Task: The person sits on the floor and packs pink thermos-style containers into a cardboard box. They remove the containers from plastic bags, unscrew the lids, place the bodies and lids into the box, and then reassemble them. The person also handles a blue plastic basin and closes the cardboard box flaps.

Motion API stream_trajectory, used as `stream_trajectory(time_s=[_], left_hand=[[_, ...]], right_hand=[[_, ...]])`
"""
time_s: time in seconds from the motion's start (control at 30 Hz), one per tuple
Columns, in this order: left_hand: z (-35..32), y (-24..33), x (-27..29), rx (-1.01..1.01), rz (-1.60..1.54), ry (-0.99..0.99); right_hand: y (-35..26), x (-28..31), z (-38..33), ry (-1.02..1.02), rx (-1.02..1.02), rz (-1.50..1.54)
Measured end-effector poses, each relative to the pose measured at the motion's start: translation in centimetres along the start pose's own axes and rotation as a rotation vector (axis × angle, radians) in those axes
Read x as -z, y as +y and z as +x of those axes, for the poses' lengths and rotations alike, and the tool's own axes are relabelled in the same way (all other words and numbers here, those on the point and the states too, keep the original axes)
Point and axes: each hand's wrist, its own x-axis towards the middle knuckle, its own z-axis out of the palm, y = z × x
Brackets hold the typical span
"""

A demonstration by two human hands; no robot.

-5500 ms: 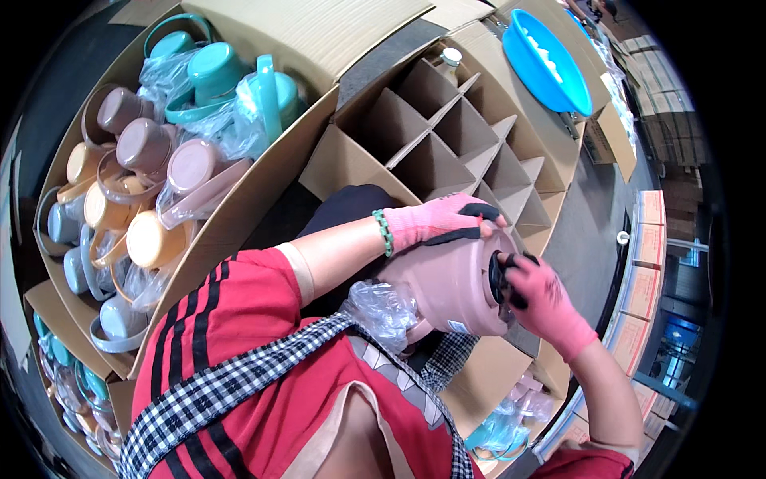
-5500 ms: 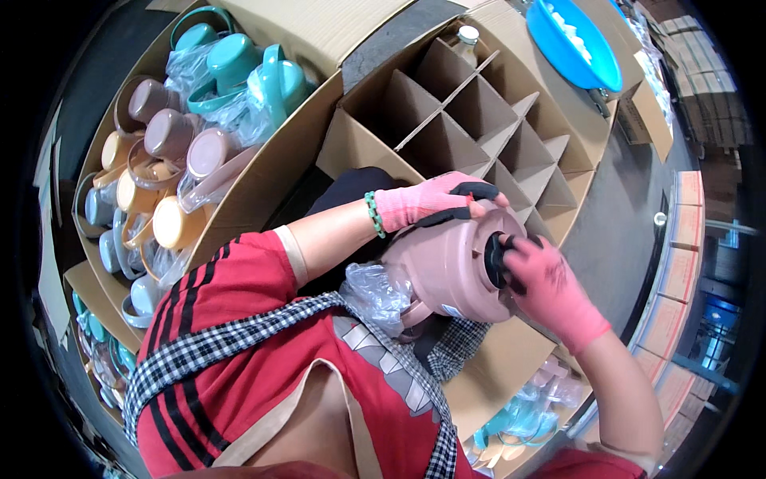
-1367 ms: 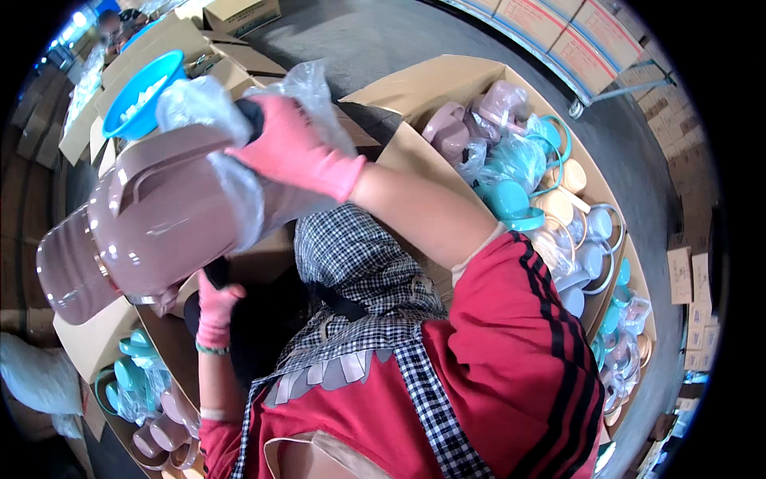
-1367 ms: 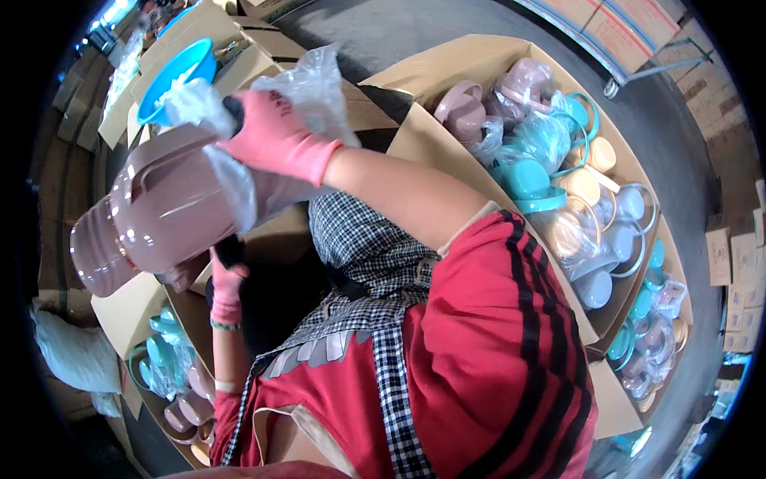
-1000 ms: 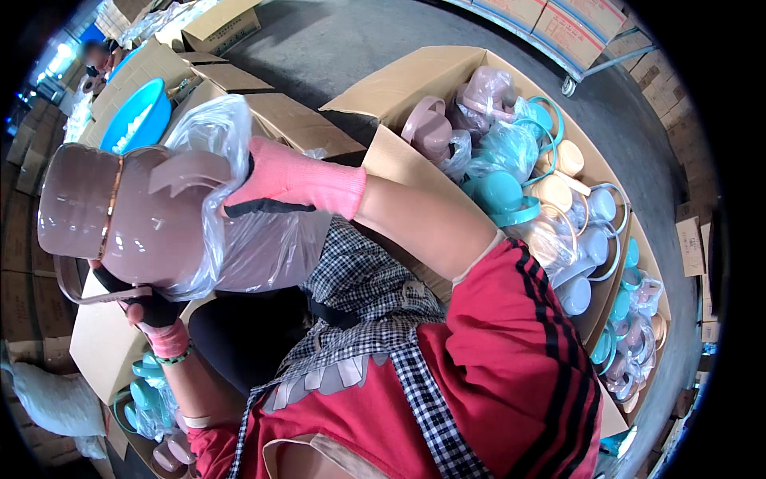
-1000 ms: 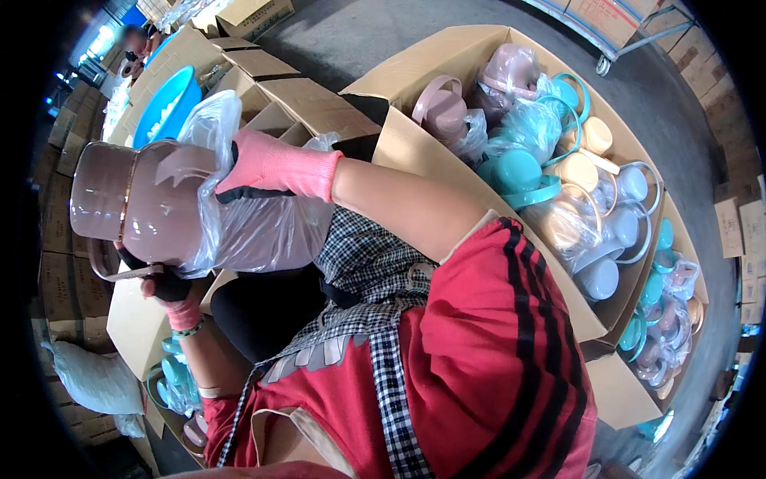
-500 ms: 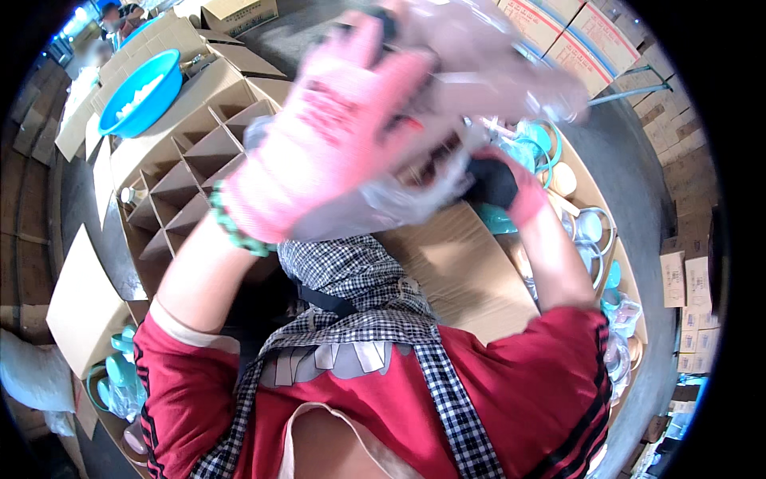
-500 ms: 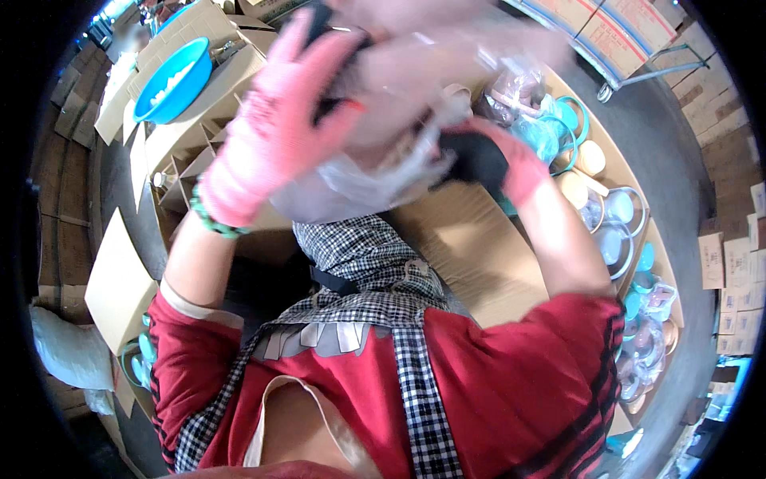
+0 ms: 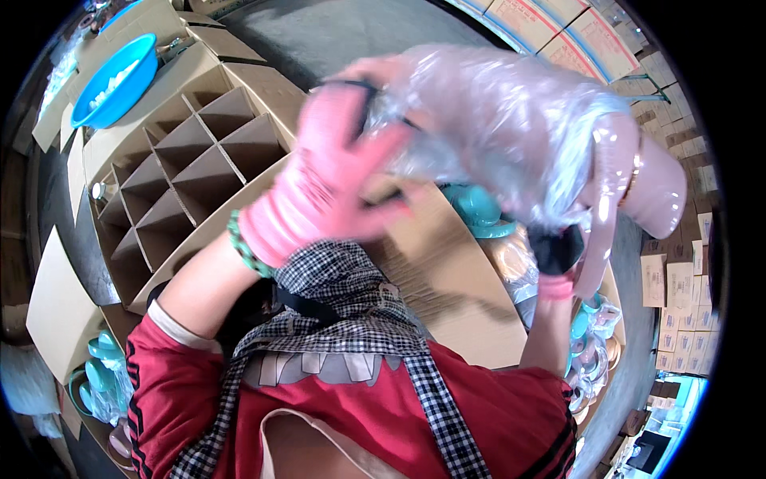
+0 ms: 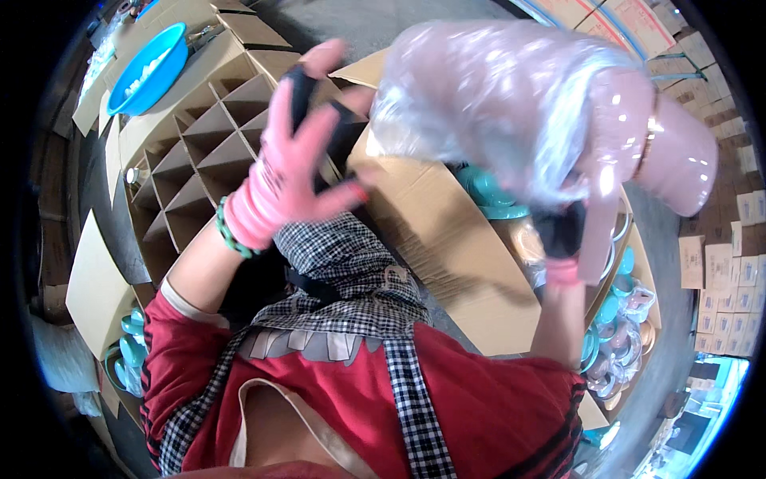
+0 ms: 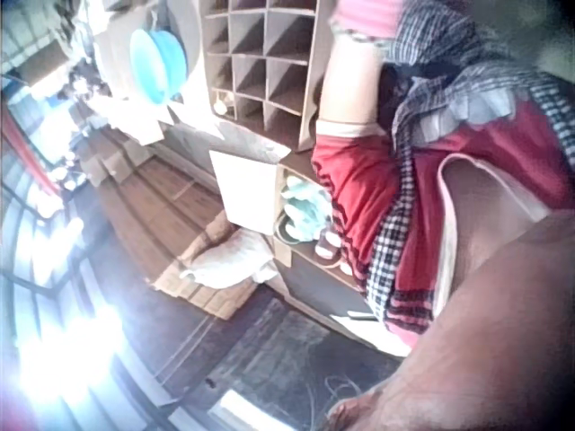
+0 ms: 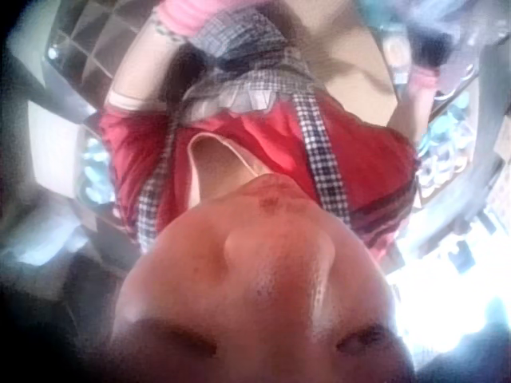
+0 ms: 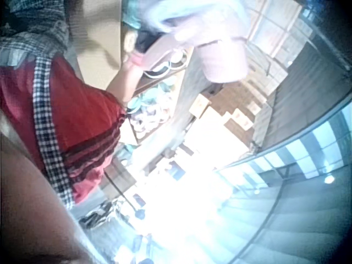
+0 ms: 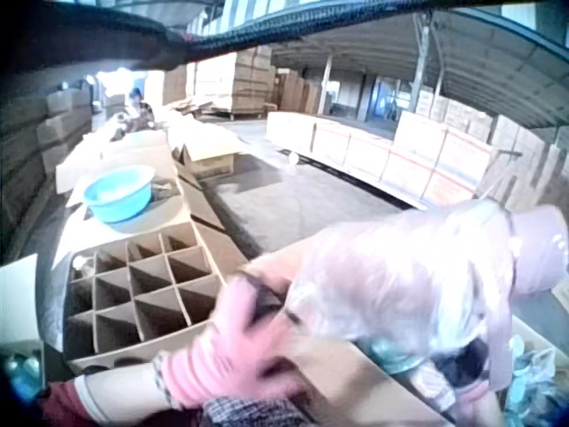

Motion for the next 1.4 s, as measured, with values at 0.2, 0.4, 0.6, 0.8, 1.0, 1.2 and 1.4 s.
stream_trajectory(time_s=[0.2,0.4,0.6,0.8,1.0,1.2,1.4], left_hand=[[-8.7,-5.8,-3.6,0.533,0.013,-0.286],[-11.2,-7.1,-7.6,0.530,-0.092,-0.497],[-13.4,-7.2,-7.9,0.595,-0.074,-0.542],[-7.7,-7.3,-14.0,0.316,-0.173,-0.389],[-6.7,-6.4,-19.2,0.217,-0.068,-0.681],[-7.5,-6.0,-19.5,0.290,-0.132,-0.687],[-8.1,-5.6,-19.7,0.249,-0.137,-0.617]], right_hand=[[-3.2,-0.8,11.6,0.353,0.207,-0.360],[-1.7,6.2,15.0,0.475,0.252,-0.501],[-6.4,8.7,9.3,0.664,0.054,-0.302],[-6.4,12.3,9.5,0.392,-0.119,-0.264],[-7.9,12.3,15.9,0.368,-0.281,-1.591],[-2.2,15.7,20.2,0.496,-0.403,-1.584],[-1.1,26.9,15.9,0.497,-0.478,-2.347]])
